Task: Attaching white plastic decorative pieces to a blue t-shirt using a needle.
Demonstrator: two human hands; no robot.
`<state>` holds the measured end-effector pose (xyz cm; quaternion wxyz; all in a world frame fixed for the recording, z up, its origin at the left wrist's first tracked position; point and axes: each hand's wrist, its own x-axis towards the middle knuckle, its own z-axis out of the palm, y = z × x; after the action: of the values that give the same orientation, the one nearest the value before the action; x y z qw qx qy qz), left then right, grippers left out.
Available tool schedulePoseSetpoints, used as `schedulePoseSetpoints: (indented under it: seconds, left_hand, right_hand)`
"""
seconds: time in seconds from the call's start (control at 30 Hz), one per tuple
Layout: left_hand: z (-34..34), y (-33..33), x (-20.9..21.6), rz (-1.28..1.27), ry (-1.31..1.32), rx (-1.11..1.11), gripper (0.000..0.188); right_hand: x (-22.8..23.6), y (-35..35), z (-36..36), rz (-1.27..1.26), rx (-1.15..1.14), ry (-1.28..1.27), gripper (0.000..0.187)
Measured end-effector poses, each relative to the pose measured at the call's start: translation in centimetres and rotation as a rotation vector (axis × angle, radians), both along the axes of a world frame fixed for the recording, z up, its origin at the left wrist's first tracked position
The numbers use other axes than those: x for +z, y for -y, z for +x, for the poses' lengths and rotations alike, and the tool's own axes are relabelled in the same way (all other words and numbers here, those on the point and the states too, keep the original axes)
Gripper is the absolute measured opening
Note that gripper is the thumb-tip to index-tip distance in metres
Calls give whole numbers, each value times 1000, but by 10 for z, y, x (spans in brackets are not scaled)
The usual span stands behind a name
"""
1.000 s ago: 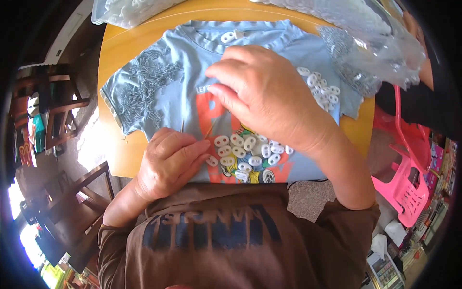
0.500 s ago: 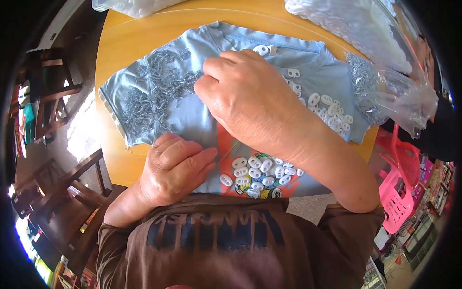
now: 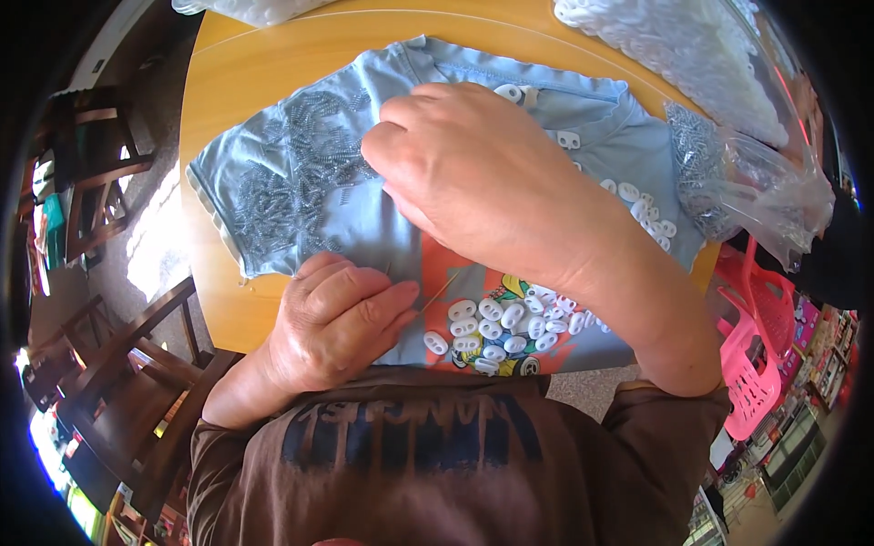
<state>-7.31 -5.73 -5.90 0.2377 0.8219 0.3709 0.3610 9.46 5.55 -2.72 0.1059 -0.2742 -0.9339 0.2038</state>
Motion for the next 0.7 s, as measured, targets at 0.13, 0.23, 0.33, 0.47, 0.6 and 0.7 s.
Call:
schedulePoseSetpoints:
  seconds: [0.13, 0.23, 0.33, 0.47, 0.6, 0.7]
  left_hand:
    - [-6, -1, 7, -24, 74, 28, 30]
    - [-17, -10, 22, -281, 215, 89, 23]
    - [-13, -14, 39, -405, 314, 245, 22]
    - [-4, -12, 36, -426, 437, 229, 24]
    - [-4, -15, 29, -216, 409, 207, 25]
    - [-4, -13, 27, -108, 334, 280, 27]
  right_hand:
    - [11, 5, 5, -295, -72, -174, 10]
    - [24, 15, 9, -851, -177, -291, 8]
    - [25, 24, 10, -1296, -268, -428, 7]
    - [25, 29, 9, -1493, -302, -537, 8]
    - [27, 26, 8, -1570, -311, -575, 9]
    - [26, 27, 5, -1586, -312, -604, 12]
